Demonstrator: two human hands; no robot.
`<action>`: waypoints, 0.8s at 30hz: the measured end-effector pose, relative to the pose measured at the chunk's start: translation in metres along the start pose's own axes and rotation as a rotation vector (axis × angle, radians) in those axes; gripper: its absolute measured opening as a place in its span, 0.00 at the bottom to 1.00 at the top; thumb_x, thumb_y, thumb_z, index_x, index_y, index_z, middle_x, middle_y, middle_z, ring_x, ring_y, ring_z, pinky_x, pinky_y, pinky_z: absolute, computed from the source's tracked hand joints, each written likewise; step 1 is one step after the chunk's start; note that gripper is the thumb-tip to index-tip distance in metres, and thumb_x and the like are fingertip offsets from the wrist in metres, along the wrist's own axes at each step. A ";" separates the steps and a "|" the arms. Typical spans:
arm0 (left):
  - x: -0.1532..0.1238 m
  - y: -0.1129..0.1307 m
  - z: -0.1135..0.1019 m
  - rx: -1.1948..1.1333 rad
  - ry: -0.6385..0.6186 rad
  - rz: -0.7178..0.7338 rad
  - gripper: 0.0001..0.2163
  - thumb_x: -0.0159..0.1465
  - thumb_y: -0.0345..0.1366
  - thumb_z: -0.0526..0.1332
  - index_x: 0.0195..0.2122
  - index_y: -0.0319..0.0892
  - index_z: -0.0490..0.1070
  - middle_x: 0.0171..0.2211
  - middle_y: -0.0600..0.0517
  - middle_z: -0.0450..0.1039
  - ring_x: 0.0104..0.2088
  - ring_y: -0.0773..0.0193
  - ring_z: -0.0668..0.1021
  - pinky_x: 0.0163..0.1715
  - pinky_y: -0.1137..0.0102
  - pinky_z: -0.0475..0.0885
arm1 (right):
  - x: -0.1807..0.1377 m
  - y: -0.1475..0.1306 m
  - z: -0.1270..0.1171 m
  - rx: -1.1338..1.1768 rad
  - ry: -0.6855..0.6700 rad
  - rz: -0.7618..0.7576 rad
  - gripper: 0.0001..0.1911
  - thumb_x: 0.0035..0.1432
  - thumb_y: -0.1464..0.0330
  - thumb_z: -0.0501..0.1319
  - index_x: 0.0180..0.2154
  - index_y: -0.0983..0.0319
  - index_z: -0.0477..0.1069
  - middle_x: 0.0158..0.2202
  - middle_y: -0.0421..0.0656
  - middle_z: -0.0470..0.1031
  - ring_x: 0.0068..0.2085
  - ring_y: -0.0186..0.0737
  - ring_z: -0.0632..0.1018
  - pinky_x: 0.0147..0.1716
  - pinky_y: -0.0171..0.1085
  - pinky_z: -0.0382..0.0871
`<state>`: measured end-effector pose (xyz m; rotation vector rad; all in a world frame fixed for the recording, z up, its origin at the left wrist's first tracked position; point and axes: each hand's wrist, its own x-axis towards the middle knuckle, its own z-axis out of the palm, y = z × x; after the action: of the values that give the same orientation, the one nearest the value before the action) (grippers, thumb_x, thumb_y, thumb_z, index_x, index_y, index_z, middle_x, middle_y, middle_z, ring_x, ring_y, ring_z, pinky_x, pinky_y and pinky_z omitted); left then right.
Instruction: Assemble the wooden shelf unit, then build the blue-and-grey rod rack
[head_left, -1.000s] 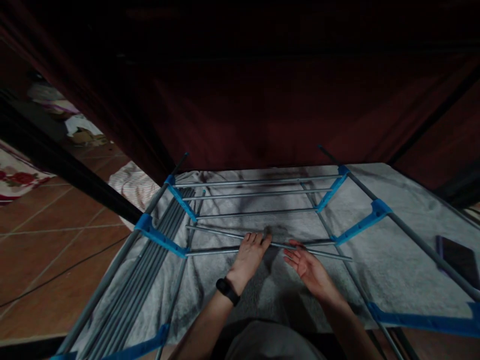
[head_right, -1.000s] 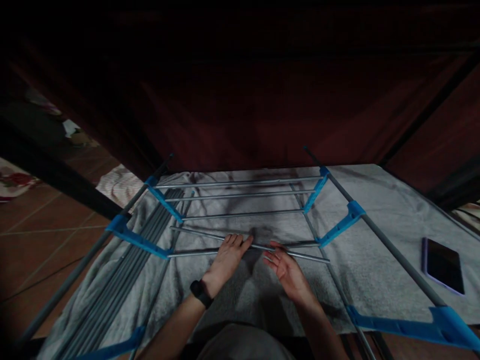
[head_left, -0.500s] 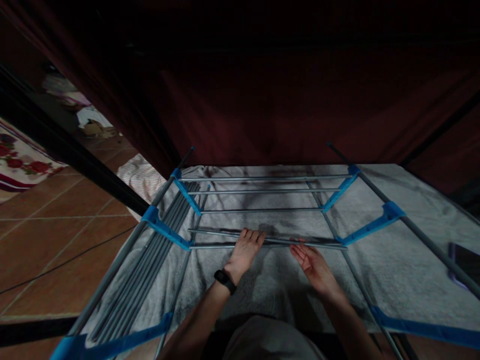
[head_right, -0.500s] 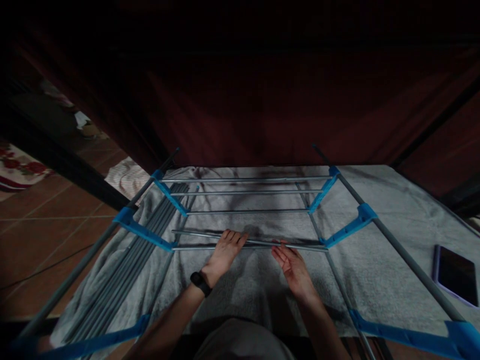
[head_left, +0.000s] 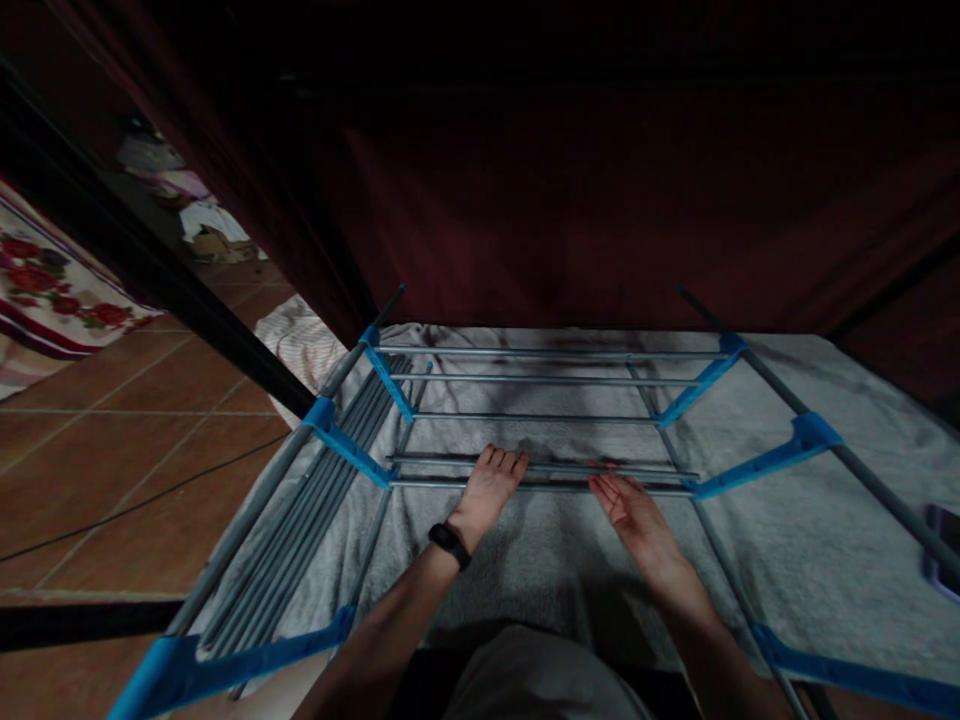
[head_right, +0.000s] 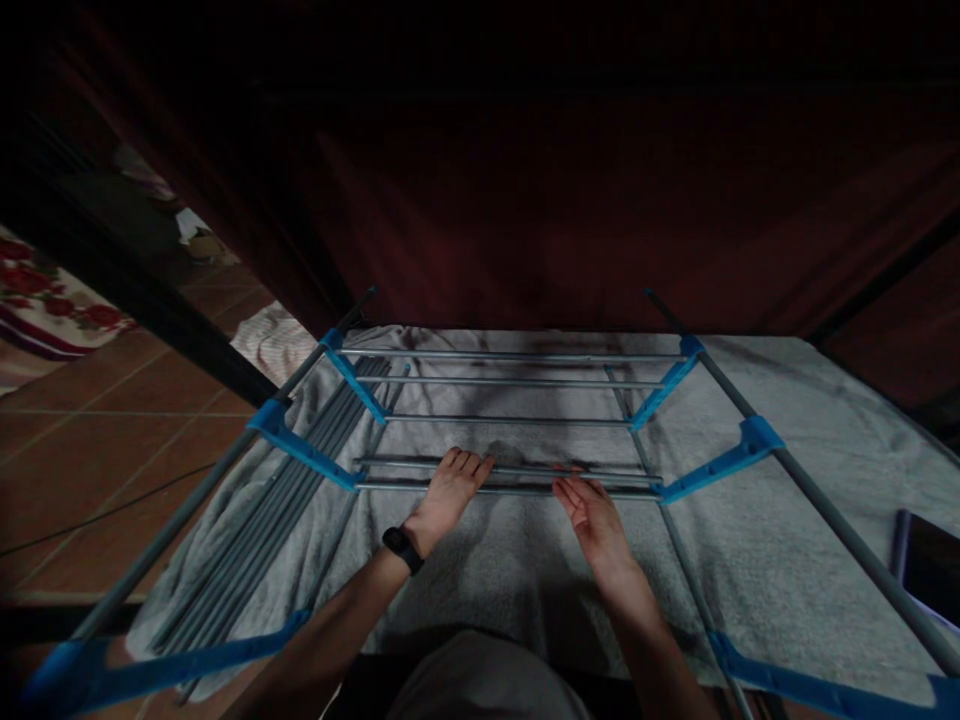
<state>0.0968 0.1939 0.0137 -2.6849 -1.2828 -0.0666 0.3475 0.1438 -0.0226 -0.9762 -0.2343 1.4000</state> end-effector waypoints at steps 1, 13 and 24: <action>0.000 -0.002 0.000 0.009 0.003 -0.003 0.21 0.66 0.22 0.52 0.60 0.40 0.66 0.45 0.45 0.74 0.47 0.58 0.74 0.56 0.58 0.64 | 0.001 0.000 0.000 0.001 -0.001 -0.001 0.09 0.46 0.72 0.72 0.31 0.57 0.75 0.38 0.42 0.82 0.43 0.42 0.82 0.57 0.49 0.69; -0.006 -0.012 0.002 0.053 0.007 -0.037 0.24 0.67 0.23 0.51 0.64 0.41 0.60 0.46 0.45 0.73 0.46 0.58 0.75 0.51 0.60 0.67 | 0.037 -0.006 -0.007 -0.007 0.080 0.004 0.10 0.46 0.75 0.70 0.31 0.58 0.75 0.37 0.41 0.81 0.43 0.41 0.81 0.57 0.48 0.71; -0.015 -0.045 0.008 -0.083 0.045 -0.346 0.25 0.64 0.19 0.47 0.61 0.39 0.66 0.47 0.43 0.76 0.46 0.56 0.77 0.50 0.60 0.67 | 0.041 -0.018 -0.013 0.031 0.021 -0.056 0.10 0.46 0.73 0.69 0.33 0.56 0.76 0.39 0.41 0.82 0.44 0.43 0.81 0.52 0.45 0.75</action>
<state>0.0520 0.2116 0.0104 -2.4777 -1.7504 -0.2255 0.3782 0.1770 -0.0347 -0.9512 -0.2220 1.3384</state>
